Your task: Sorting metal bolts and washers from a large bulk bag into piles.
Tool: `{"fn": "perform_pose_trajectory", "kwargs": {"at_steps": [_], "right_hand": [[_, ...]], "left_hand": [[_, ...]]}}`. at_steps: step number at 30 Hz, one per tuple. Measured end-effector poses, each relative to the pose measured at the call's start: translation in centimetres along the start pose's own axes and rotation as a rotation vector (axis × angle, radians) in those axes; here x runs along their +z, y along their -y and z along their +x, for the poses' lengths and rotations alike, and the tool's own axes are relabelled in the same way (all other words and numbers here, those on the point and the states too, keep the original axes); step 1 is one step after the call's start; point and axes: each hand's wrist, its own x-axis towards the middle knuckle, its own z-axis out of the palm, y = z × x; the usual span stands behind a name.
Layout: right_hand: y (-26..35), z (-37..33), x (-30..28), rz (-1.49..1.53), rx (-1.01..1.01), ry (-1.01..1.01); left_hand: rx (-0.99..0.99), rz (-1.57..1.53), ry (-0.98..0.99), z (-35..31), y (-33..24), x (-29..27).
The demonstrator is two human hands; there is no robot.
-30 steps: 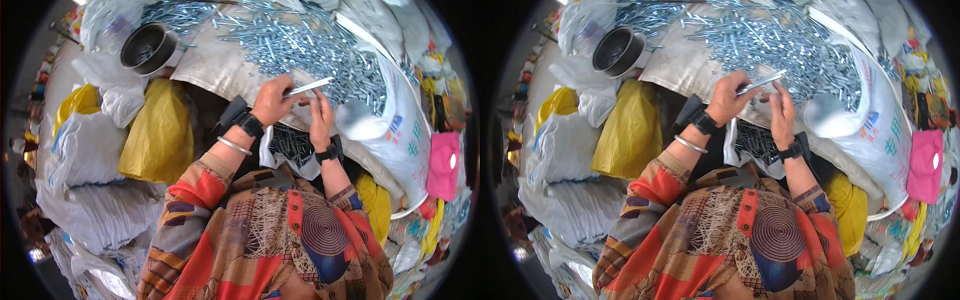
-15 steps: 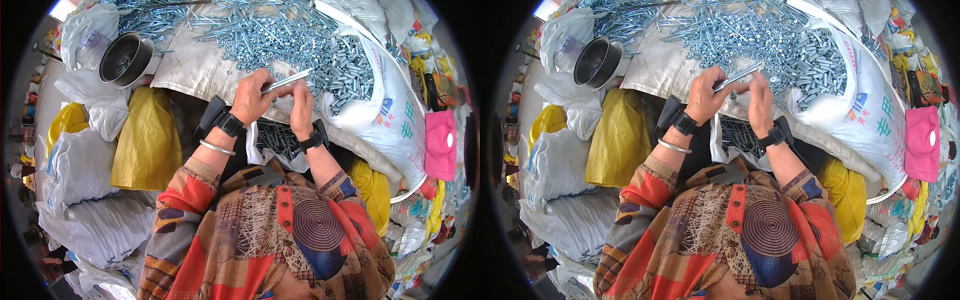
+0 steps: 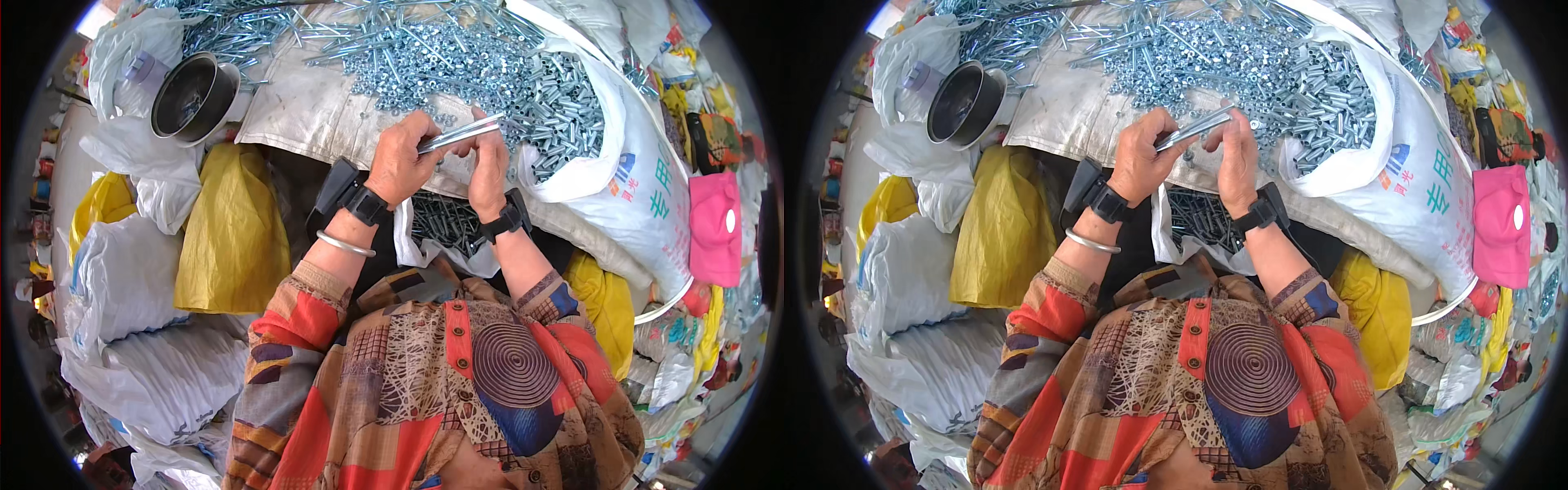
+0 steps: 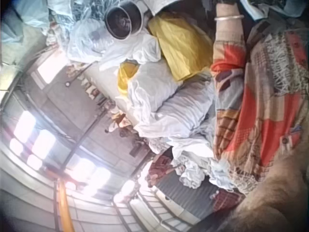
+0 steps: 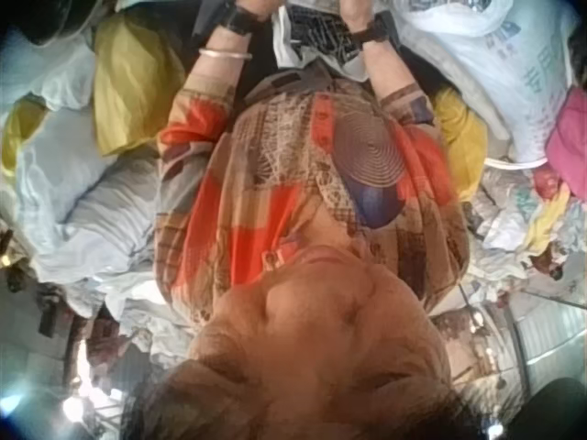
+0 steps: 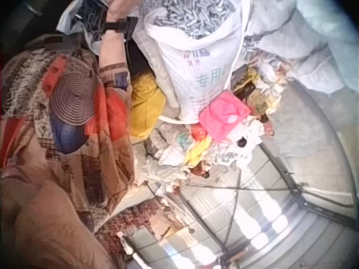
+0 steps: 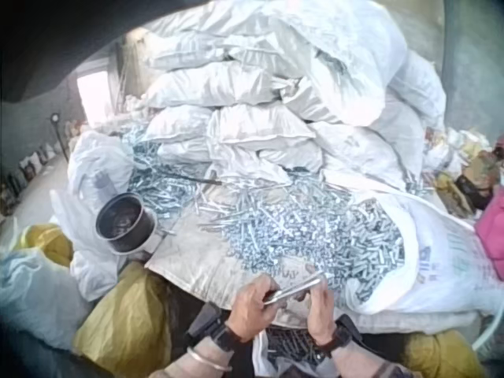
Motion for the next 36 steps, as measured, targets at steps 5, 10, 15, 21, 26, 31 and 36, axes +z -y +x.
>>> {"fn": "perform_pose_trajectory", "kwargs": {"at_steps": [5,10,15,21,26,31,36], "right_hand": [[-0.3,-0.4,0.4,-0.108,0.139,0.182],[-0.2,-0.4,0.5,-0.505,-0.282,0.208],[-0.3,-0.5,0.6,-0.481,-0.292,0.145],[0.5,-3.0,-0.5,-0.529,-0.257,0.191],[2.4,-4.3,-3.8,-0.648,-0.303,0.283],[3.0,-1.8,-11.4,-1.070,-0.604,0.207],[1.9,-0.1,-15.7,-1.412,-0.389,0.325]], "left_hand": [[-0.034,-0.027,-0.011,0.1,0.4,-0.2],[-0.059,-0.011,-0.003,0.2,0.4,0.2],[-0.071,0.005,0.025,0.1,-0.6,0.1],[-0.195,-0.069,0.032,-1.4,-1.7,0.7],[-0.331,-0.277,0.026,-3.2,-3.1,1.0],[-0.317,-0.166,0.067,-5.3,-2.0,1.3],[-0.461,-0.374,0.075,-6.8,-1.8,2.0]]}}
